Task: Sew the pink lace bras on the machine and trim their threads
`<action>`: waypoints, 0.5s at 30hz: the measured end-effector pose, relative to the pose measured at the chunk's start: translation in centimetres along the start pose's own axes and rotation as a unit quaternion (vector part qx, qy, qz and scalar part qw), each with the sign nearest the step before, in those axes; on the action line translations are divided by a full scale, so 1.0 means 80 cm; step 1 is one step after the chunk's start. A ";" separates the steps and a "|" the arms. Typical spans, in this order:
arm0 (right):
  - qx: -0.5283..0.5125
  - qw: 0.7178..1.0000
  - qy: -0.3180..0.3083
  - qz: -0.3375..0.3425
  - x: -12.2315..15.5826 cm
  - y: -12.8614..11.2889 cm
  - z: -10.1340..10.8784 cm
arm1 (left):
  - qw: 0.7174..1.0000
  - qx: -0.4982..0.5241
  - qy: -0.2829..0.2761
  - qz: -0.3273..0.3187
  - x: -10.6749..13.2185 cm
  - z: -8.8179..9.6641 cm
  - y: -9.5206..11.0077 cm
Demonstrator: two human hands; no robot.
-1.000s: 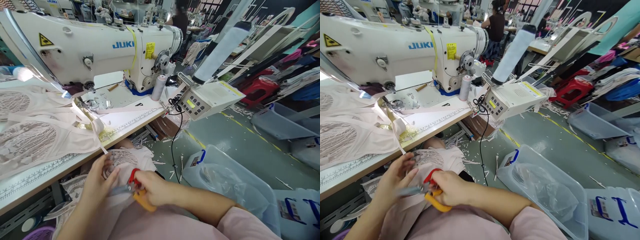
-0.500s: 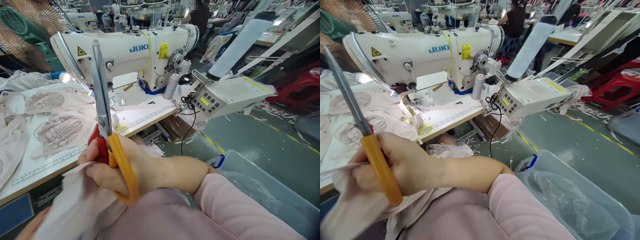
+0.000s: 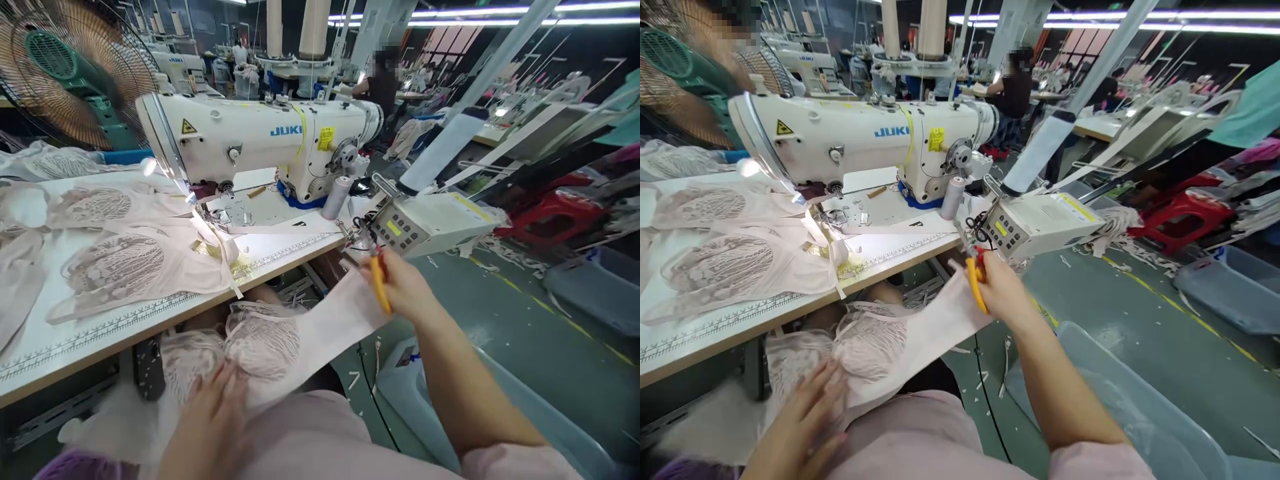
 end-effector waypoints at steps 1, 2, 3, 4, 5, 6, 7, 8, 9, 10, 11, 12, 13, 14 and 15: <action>0.057 0.998 -0.017 -0.006 0.003 0.006 -0.003 | 1.000 0.010 -0.022 -0.017 -0.004 -0.007 0.003; 0.087 0.996 -0.034 -0.002 0.005 0.005 -0.008 | 0.999 0.025 -0.043 -0.015 -0.006 -0.011 -0.001; 0.092 0.994 -0.052 0.011 0.006 -0.002 -0.017 | 0.998 0.041 -0.055 -0.002 -0.006 -0.008 -0.010; 0.080 0.994 -0.074 0.032 0.004 -0.016 -0.029 | 0.997 0.052 -0.056 0.019 -0.006 0.001 -0.024; 0.061 0.992 -0.095 0.056 0.001 -0.036 -0.043 | 0.996 0.055 -0.045 0.046 -0.006 0.016 -0.043; 0.043 0.989 -0.116 0.084 -0.004 -0.061 -0.059 | 0.995 0.047 -0.029 0.078 -0.009 0.036 -0.066; 0.035 0.984 -0.132 0.113 -0.011 -0.090 -0.076 | 0.993 0.032 -0.007 0.110 -0.015 0.060 -0.090; 0.042 0.979 -0.139 0.139 -0.020 -0.121 -0.093 | 0.989 0.011 0.020 0.146 -0.025 0.086 -0.116; 0.055 0.972 -0.149 0.170 -0.030 -0.153 -0.112 | 0.979 -0.012 0.052 0.198 -0.038 0.113 -0.145; 0.068 0.968 -0.155 0.188 -0.041 -0.184 -0.131 | 0.950 -0.044 0.088 0.297 -0.049 0.139 -0.179; 0.081 0.961 -0.173 0.198 -0.051 -0.211 -0.152 | 0.919 -0.050 0.102 0.378 -0.061 0.158 -0.209; 0.092 0.956 -0.201 0.193 -0.061 -0.233 -0.174 | 0.889 -0.022 0.098 0.448 -0.074 0.167 -0.236; 0.093 0.953 -0.215 0.190 -0.071 -0.252 -0.192 | 0.860 0.032 0.106 0.499 -0.087 0.171 -0.260; 0.093 0.951 -0.227 0.188 -0.078 -0.267 -0.209 | 0.852 0.057 0.103 0.509 -0.103 0.172 -0.277; 0.091 0.949 -0.239 0.186 -0.084 -0.278 -0.223 | 0.848 0.078 0.099 0.514 -0.117 0.169 -0.291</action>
Point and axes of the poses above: each hand's wrist, its own x-axis away from the middle knuckle, its own z-axis out of the back of the hand, y = z × x, the point moved 7 cm from there along -x, towards the middle knuckle, and after that the axes turned 2 degrees about -x, right-handed, at the moved point
